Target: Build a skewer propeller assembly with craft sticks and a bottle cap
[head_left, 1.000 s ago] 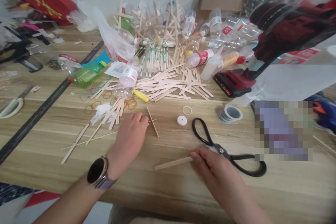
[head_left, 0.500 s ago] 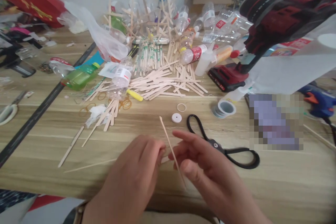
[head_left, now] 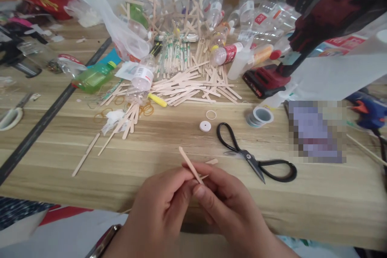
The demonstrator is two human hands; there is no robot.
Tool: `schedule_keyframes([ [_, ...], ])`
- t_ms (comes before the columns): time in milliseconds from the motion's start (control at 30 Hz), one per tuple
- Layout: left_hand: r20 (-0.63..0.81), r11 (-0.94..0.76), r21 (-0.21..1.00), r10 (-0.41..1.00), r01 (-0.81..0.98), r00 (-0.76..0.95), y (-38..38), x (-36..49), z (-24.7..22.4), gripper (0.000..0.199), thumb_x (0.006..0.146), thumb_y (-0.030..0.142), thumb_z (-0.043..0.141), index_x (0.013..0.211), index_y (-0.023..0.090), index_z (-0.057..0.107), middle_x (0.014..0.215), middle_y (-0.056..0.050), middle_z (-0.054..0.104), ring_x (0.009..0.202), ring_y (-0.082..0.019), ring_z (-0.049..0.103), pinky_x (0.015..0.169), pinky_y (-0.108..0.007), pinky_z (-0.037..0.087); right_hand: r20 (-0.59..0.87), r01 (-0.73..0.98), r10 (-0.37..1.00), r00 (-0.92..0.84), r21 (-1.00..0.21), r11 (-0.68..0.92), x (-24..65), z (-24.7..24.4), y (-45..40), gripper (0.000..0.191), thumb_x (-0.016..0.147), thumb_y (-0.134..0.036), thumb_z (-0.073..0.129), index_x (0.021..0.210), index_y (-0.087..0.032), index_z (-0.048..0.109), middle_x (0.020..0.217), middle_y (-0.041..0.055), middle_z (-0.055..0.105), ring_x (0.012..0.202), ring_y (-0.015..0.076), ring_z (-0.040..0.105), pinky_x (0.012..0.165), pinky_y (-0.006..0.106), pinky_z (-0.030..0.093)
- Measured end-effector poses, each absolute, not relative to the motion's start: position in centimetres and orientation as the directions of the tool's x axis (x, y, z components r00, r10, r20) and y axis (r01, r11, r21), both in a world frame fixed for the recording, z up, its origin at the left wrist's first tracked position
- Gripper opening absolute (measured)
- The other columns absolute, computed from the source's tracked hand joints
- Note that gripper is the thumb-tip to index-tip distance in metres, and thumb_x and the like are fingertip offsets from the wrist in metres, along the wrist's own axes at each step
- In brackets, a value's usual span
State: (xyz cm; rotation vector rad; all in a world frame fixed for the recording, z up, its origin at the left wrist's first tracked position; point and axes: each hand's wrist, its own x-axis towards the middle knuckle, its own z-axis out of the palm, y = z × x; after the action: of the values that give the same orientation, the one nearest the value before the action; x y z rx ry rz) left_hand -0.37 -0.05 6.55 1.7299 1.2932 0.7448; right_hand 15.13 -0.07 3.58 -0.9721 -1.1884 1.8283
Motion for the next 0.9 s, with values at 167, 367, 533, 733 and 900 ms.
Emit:
schedule_keyframes([
  [167, -0.167, 0.040, 0.934, 0.927, 0.356, 0.335, 0.2, -0.5, 6.3, 0.023, 0.098, 0.028, 0.047, 0.095, 0.024, 0.069, 0.084, 0.003, 0.074, 0.072, -0.012, 0.066, 0.067, -0.018, 0.050, -0.173, -0.114, 0.885, -0.433, -0.963, -0.244, 15.2, 3.4, -0.4, 0.044, 0.095, -0.047, 0.052, 0.128, -0.020, 0.062, 0.065, -0.0033, 0.050, 0.048, 0.0054, 0.040, 0.041, 0.017, 0.031],
  [367, -0.264, 0.167, 0.938, 0.912, 0.304, 0.315, 0.4, -0.8, 6.2, 0.026, 0.098, 0.032, 0.046, 0.094, 0.023, 0.070, 0.086, 0.001, 0.075, 0.077, -0.015, 0.067, 0.071, -0.022, 0.051, -0.173, -0.063, 0.877, -0.449, -0.973, -0.224, 15.3, 3.7, -0.3, 0.052, 0.099, -0.050, 0.042, 0.138, -0.019, 0.054, 0.056, -0.0065, 0.040, 0.047, 0.0074, 0.036, 0.045, 0.019, 0.031],
  [533, -0.309, 0.220, 0.928, 0.906, 0.302, 0.288, 0.7, -1.1, 6.4, 0.029, 0.097, 0.037, 0.047, 0.098, 0.023, 0.072, 0.092, -0.002, 0.076, 0.085, -0.019, 0.067, 0.077, -0.026, 0.053, -0.186, -0.046, 0.869, -0.459, -0.972, -0.232, 15.1, 4.0, 0.1, 0.050, 0.099, -0.050, 0.042, 0.134, -0.017, 0.057, 0.055, -0.0064, 0.037, 0.047, 0.0075, 0.032, 0.043, 0.020, 0.026],
  [733, -0.376, 0.295, 0.914, 0.873, 0.279, 0.309, 2.2, -1.6, 6.7, 0.031, 0.095, 0.042, 0.050, 0.104, 0.022, 0.072, 0.099, -0.005, 0.075, 0.092, -0.021, 0.067, 0.086, -0.030, 0.052, -0.193, 0.041, 0.882, -0.431, -0.980, -0.195, 14.9, 5.5, 1.4, 0.042, 0.100, -0.044, 0.042, 0.131, -0.021, 0.060, 0.057, -0.0067, 0.037, 0.047, 0.0074, 0.030, 0.047, 0.020, 0.033],
  [900, -0.368, 0.267, 0.916, 0.857, 0.299, 0.361, 3.7, -1.9, 6.9, 0.033, 0.095, 0.041, 0.047, 0.103, 0.021, 0.071, 0.092, -0.005, 0.074, 0.087, -0.021, 0.066, 0.082, -0.029, 0.052, -0.122, 0.173, 0.890, -0.440, -0.984, -0.049, 15.0, 6.8, 2.6, 0.039, 0.099, -0.038, 0.044, 0.132, -0.023, 0.058, 0.082, 0.0012, 0.062, 0.069, 0.0135, 0.053, 0.070, 0.026, 0.048],
])
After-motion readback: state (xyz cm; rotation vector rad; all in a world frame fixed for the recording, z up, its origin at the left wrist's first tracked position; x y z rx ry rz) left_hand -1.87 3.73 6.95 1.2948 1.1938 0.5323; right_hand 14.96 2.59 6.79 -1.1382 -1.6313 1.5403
